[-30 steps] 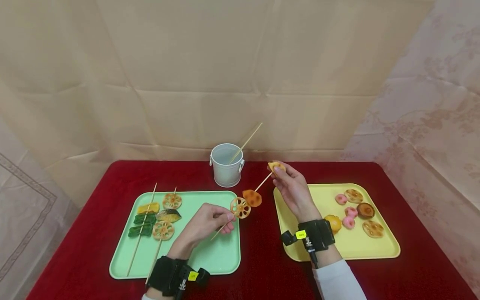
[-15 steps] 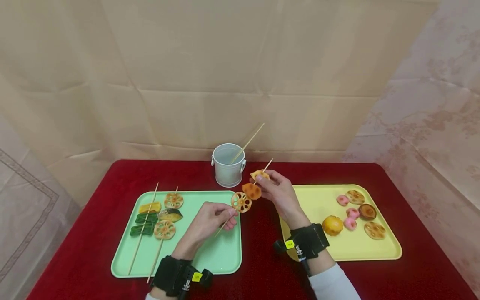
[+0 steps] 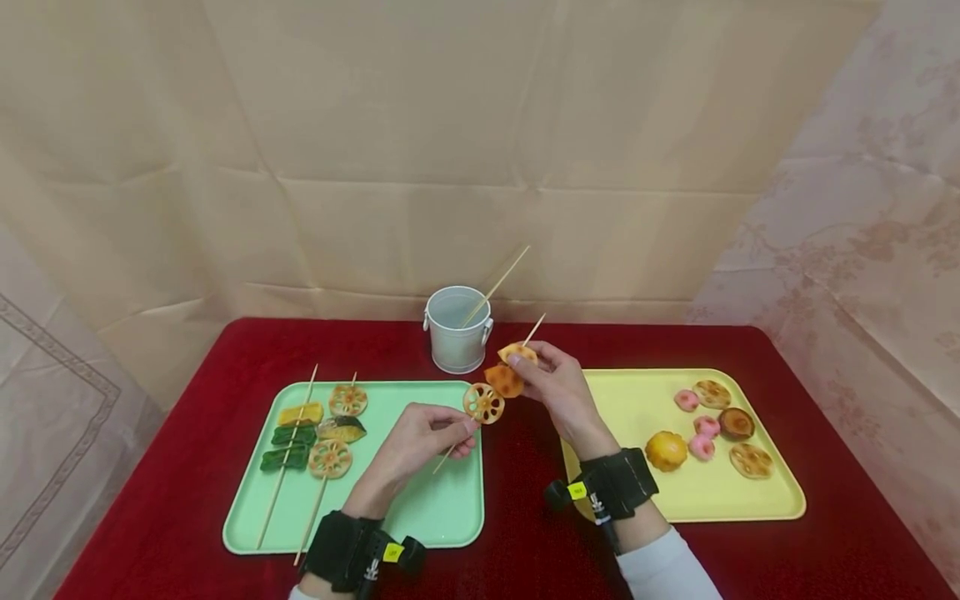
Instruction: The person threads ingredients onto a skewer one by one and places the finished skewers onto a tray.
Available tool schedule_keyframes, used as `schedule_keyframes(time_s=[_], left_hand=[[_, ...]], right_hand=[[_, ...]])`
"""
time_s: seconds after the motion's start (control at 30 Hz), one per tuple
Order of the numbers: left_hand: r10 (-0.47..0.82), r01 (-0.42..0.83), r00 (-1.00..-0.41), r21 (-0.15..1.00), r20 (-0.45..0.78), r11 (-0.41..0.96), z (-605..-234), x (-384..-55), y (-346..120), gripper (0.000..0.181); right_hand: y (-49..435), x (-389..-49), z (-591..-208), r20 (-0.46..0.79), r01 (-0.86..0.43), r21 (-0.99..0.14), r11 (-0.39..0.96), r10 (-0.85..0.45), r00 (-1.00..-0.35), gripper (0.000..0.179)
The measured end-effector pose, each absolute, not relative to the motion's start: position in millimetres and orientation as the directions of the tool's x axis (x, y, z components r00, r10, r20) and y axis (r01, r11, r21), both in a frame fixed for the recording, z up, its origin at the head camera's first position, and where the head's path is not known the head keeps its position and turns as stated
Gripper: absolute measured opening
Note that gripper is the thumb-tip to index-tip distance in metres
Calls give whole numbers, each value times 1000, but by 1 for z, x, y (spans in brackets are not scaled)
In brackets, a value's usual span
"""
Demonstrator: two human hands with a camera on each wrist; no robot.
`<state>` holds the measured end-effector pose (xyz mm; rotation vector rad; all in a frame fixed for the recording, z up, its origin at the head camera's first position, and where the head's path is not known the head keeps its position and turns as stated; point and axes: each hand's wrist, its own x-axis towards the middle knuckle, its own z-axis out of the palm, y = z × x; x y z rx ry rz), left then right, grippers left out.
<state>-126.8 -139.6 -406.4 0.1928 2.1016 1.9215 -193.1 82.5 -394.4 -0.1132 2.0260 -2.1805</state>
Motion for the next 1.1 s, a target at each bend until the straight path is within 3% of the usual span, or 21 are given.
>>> schedule_keyframes(time_s=[0.33, 0.7, 0.9, 1.1], left_hand=[[160, -30, -985, 974, -67, 227, -405, -125, -135, 20], [99, 44, -995, 939, 11, 341, -405, -125, -134, 12], [149, 74, -988, 959, 33, 275, -406, -125, -136, 15], [169, 68, -985, 979, 35, 194, -408, -126, -136, 17]], right_hand=[[82, -191, -391, -42, 51, -997, -60, -143, -989, 37], [79, -188, -392, -16, 29, -998, -64, -201, -979, 38], [81, -189, -392, -19, 35, -997, -70, -218, -976, 40], [88, -190, -387, -23, 38, -993, -110, -139, -990, 42]])
